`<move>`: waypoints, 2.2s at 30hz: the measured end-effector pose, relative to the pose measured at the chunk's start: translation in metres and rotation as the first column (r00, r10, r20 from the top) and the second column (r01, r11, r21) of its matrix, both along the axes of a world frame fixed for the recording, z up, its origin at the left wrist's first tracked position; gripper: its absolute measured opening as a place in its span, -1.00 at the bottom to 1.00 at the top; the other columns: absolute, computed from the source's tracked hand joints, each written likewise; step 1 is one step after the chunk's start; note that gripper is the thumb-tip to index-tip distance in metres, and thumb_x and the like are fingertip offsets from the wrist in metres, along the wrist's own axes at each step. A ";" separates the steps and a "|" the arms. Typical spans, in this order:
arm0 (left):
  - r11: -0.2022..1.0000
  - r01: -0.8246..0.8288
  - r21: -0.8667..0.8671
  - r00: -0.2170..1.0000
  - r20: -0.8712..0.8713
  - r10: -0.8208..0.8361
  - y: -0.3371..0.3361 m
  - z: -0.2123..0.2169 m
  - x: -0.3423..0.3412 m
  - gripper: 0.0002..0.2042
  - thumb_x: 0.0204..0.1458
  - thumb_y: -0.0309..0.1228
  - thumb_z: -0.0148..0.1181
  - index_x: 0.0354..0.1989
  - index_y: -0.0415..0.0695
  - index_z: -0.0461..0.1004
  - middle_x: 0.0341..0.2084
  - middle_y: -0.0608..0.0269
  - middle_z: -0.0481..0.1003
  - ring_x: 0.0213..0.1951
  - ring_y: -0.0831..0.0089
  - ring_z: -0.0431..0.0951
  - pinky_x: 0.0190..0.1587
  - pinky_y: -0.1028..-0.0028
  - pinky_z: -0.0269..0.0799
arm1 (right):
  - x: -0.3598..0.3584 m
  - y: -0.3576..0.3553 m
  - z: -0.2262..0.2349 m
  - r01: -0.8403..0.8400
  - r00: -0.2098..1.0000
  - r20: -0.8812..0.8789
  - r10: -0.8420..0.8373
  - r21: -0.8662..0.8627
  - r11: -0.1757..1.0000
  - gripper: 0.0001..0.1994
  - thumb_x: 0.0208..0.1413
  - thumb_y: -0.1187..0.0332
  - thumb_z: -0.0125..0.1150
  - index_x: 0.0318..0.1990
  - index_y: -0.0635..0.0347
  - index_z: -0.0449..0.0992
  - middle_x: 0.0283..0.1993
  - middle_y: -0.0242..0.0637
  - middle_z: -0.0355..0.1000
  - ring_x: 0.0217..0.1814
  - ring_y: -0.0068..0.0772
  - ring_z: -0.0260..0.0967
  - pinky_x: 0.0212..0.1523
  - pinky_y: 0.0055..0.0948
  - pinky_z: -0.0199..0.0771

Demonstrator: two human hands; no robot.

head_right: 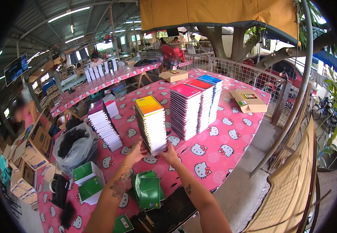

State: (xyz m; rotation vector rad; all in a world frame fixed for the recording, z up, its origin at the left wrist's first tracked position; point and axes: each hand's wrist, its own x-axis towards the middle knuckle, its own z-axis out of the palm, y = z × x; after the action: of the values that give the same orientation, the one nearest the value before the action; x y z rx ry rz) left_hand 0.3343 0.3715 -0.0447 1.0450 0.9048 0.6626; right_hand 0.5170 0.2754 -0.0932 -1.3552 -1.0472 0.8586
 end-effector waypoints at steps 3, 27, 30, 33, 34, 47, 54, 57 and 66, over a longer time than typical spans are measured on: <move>0.999 0.010 -0.033 0.997 0.074 -0.008 0.000 0.002 0.012 -0.37 0.18 0.24 0.00 0.20 -0.02 0.34 0.08 0.12 0.42 0.10 0.20 0.39 0.14 -0.08 0.28 | 0.007 0.009 0.001 0.028 0.990 0.142 -0.019 -0.064 0.998 -0.12 -0.05 0.44 0.44 0.41 0.33 0.04 0.25 -0.06 0.36 0.27 -0.25 0.32 0.24 -0.32 0.34; 0.995 0.095 -0.024 0.987 0.132 -0.091 0.009 -0.021 0.107 -0.27 0.26 0.21 -0.16 0.49 0.06 -0.06 0.44 0.14 0.02 0.38 0.02 0.11 0.25 -0.33 0.09 | 0.042 -0.006 0.005 0.517 0.856 -0.121 -0.503 0.153 0.842 -0.27 0.02 0.31 0.46 0.27 0.30 0.15 0.21 0.07 0.17 0.18 -0.14 0.32 0.16 -0.24 0.45; 0.993 0.117 -0.002 0.992 -0.047 -0.117 -0.002 0.005 0.100 -0.12 0.19 0.32 -0.15 0.51 -0.04 -0.13 0.46 0.02 -0.03 0.35 -0.11 0.15 0.26 -0.26 0.16 | 0.067 -0.005 -0.025 0.509 0.859 -0.099 -0.502 0.275 0.816 -0.36 0.12 0.24 0.39 0.22 0.39 0.21 0.18 0.11 0.24 0.17 -0.06 0.37 0.15 -0.22 0.44; 0.913 0.187 0.364 0.933 -0.356 -0.050 -0.017 0.049 0.040 -0.23 0.23 0.17 -0.01 0.39 -0.21 0.14 0.20 -0.03 0.35 0.15 0.08 0.43 0.15 0.08 0.39 | 0.052 -0.003 -0.015 0.527 0.848 -0.063 -0.526 0.216 0.822 -0.41 0.18 0.25 0.31 0.22 0.40 0.20 0.19 0.12 0.29 0.23 -0.06 0.35 0.16 -0.20 0.41; 0.820 0.249 0.515 0.925 -0.378 -0.044 -0.029 0.059 0.028 -0.29 0.24 0.11 0.03 0.35 -0.25 0.21 0.11 -0.02 0.43 0.09 0.14 0.49 0.10 0.16 0.43 | 0.061 -0.007 -0.017 0.550 0.830 -0.025 -0.558 0.207 0.809 -0.41 0.19 0.26 0.29 0.23 0.40 0.18 0.19 0.12 0.31 0.24 -0.08 0.34 0.18 -0.19 0.40; 0.443 0.248 0.862 0.859 -0.407 0.310 -0.267 0.020 -0.162 -0.47 0.18 -0.13 0.25 0.25 -0.16 0.40 0.14 -0.29 0.34 0.19 -0.09 0.38 0.16 0.13 0.36 | -0.086 -0.172 0.053 -0.215 0.975 -0.091 0.204 -0.139 0.967 -0.09 0.23 -0.04 0.23 0.54 0.09 -0.18 0.45 0.10 0.10 0.47 -0.12 0.09 0.39 -0.30 0.11; 0.424 0.078 0.902 0.825 -0.297 0.480 -0.290 0.004 -0.129 -0.36 0.15 -0.10 0.28 0.33 -0.17 0.28 0.10 -0.27 0.32 0.12 -0.05 0.38 0.12 0.13 0.36 | -0.088 -0.152 0.068 -0.303 0.947 -0.180 0.264 -0.240 0.922 0.03 0.19 -0.04 0.30 0.54 0.14 -0.32 0.46 0.12 0.09 0.42 -0.10 0.16 0.35 -0.24 0.20; 0.854 -0.336 0.397 0.888 -0.168 0.427 -0.284 0.002 -0.126 -0.36 0.15 -0.13 0.28 0.29 -0.31 0.28 -0.05 -0.09 0.46 -0.03 0.23 0.50 0.00 0.25 0.43 | -0.085 -0.168 0.056 -0.284 0.905 -0.390 0.167 -0.263 0.922 0.10 0.11 -0.06 0.37 0.52 0.30 -0.29 0.47 0.10 0.08 0.46 -0.10 0.12 0.38 -0.21 0.14; 0.991 -0.119 0.056 0.915 0.393 0.088 -0.264 0.014 -0.109 -0.58 0.10 -0.45 0.23 0.14 -0.25 0.34 -0.04 0.15 0.50 -0.11 0.40 0.55 -0.12 0.36 0.51 | -0.096 -0.180 0.078 -0.435 0.796 -0.564 0.219 -0.283 0.855 -0.17 0.01 0.20 0.49 0.32 0.32 0.08 0.23 -0.03 0.30 0.14 -0.20 0.40 0.01 -0.21 0.55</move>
State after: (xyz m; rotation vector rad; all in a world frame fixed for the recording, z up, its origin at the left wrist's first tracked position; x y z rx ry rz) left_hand 0.2256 0.1070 -0.0305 0.8941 0.5901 0.9639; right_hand 0.4206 0.0956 -0.0149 -1.1680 -0.7072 1.6815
